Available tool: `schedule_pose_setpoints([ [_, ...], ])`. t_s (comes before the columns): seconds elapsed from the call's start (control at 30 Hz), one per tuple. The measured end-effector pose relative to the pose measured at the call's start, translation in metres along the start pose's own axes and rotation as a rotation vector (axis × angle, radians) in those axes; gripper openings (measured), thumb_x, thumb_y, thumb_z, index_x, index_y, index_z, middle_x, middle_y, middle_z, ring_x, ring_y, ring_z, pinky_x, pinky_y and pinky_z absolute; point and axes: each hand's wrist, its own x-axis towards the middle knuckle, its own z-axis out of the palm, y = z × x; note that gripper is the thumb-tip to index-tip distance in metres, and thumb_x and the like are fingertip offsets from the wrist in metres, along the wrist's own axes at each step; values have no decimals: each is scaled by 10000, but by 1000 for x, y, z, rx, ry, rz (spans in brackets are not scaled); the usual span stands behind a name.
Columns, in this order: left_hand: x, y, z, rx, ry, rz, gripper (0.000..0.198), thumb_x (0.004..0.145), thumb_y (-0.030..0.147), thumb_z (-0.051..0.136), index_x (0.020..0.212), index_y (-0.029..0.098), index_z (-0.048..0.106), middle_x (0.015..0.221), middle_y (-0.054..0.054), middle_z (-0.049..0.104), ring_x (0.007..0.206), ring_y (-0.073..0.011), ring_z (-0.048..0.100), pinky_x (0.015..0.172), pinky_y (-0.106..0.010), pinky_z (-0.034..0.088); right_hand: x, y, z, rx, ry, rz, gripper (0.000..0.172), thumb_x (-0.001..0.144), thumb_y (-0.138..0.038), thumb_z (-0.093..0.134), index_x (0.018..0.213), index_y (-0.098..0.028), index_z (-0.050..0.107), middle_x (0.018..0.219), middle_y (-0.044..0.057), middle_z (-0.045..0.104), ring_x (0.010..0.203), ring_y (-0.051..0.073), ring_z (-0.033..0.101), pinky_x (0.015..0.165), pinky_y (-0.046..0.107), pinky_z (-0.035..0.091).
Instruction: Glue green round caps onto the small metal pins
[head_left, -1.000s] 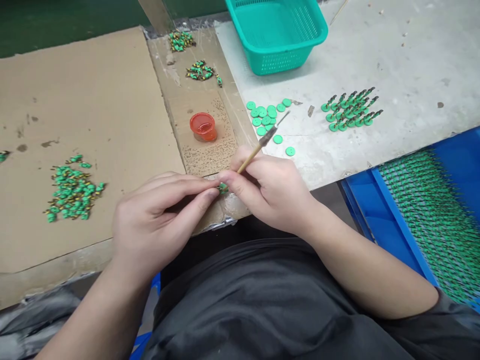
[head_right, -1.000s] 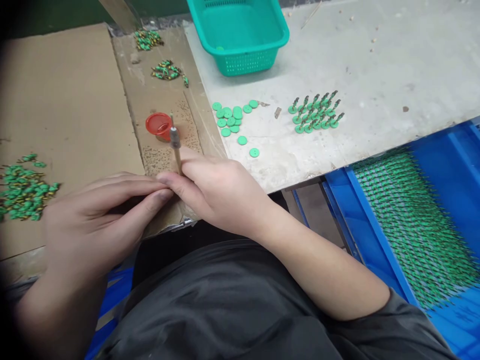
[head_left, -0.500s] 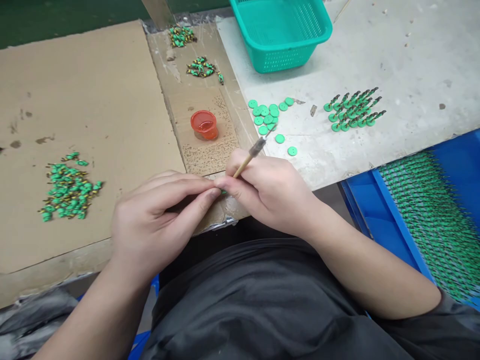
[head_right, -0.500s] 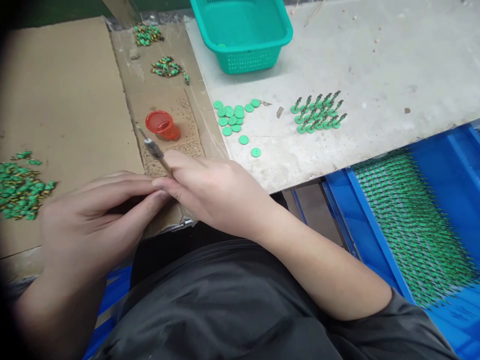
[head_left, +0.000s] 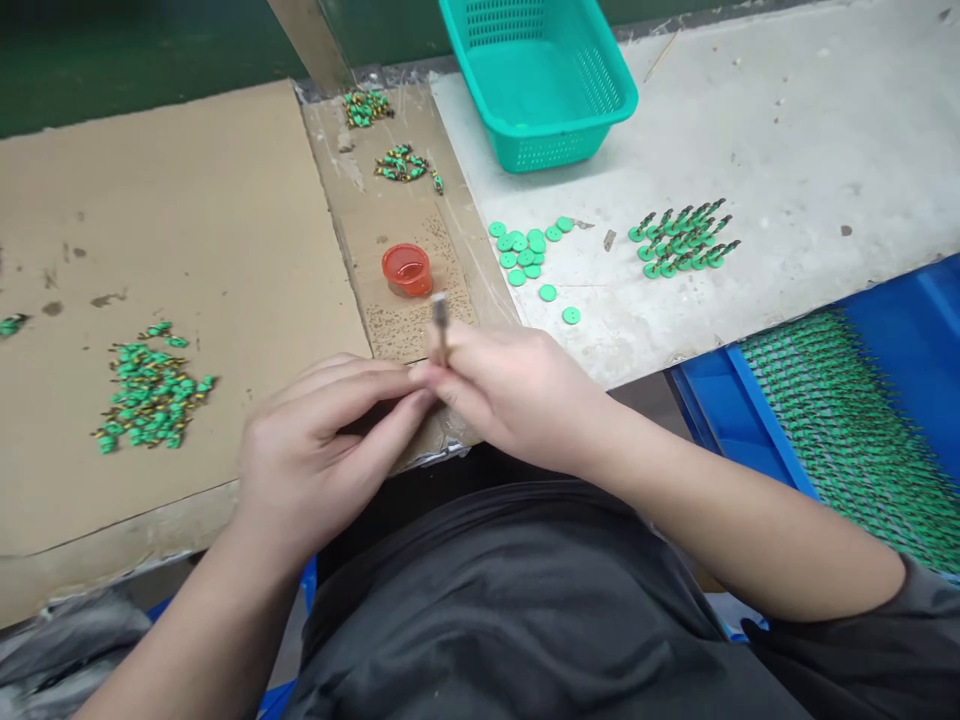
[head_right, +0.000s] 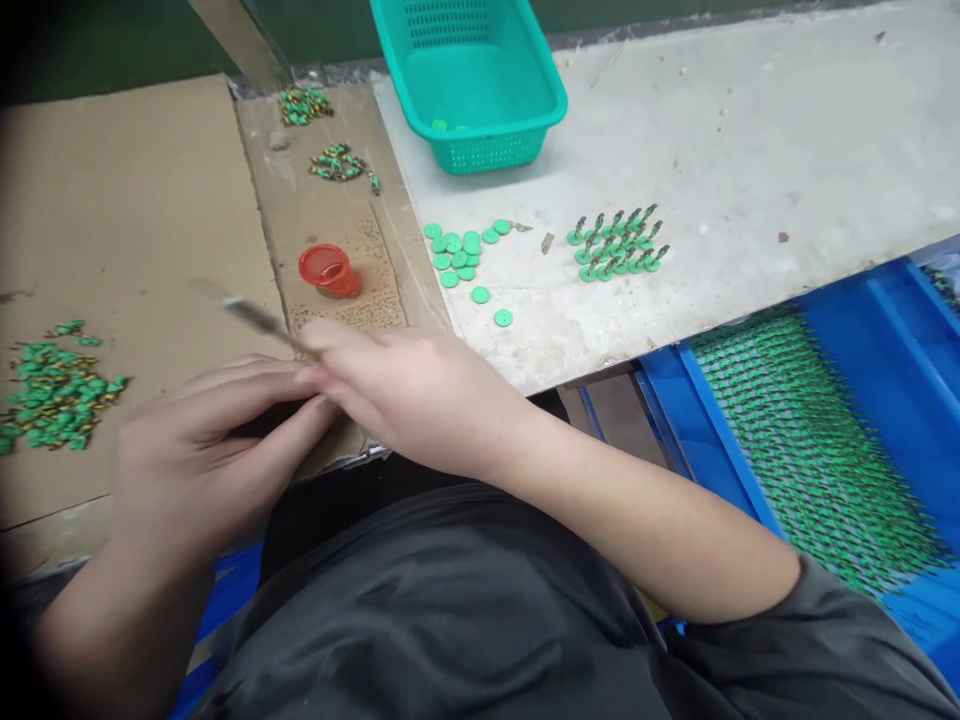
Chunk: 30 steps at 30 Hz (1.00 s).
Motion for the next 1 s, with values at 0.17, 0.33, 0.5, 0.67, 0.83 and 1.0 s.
schedule_pose_setpoints([
  [0.17,3,6,-3,-22,-66,21,111,1087,231,833,1146,301,895,1099,1,917,959,-174,849,926,-333,653,-13,6,-4,173,160,198,381,1297,-514,488,1027,-268,596,929,22,813,872,187,816,822,297,587],
  [0.33,1,5,-6,108,-119,27,223,1106,300,806,1326,264,820,1135,-16,866,975,-167,786,934,-306,605,-13,6,-7,173,74,164,345,1293,-472,489,1046,-263,610,940,16,799,839,182,801,814,299,574],
  [0.5,-2,-3,-1,166,-135,95,53,1126,293,790,1165,257,797,1075,-6,797,994,-177,765,915,-319,555,-6,5,-12,66,-31,118,325,1303,-494,484,1238,-260,699,1055,33,812,914,214,805,884,323,577],
  [0.67,-2,0,2,162,-132,42,58,1161,315,731,1137,276,768,1061,12,771,993,-180,752,898,-343,544,0,1,-15,-28,-131,75,374,1309,-489,520,1406,-172,693,1198,81,815,1001,236,799,949,325,562],
  [0.83,0,2,2,143,-145,29,88,1165,312,732,1087,270,731,1064,12,774,979,-170,734,915,-350,548,3,2,-15,0,-156,60,291,1308,-441,532,1349,-202,692,1211,68,816,1067,231,810,996,304,563],
  [1.0,-2,-1,2,138,-142,38,91,1169,319,724,1095,266,727,1077,-2,783,984,-177,740,922,-364,557,4,5,-14,43,-155,38,295,1310,-473,514,1399,-235,664,1188,38,811,1058,225,813,1010,309,576],
])
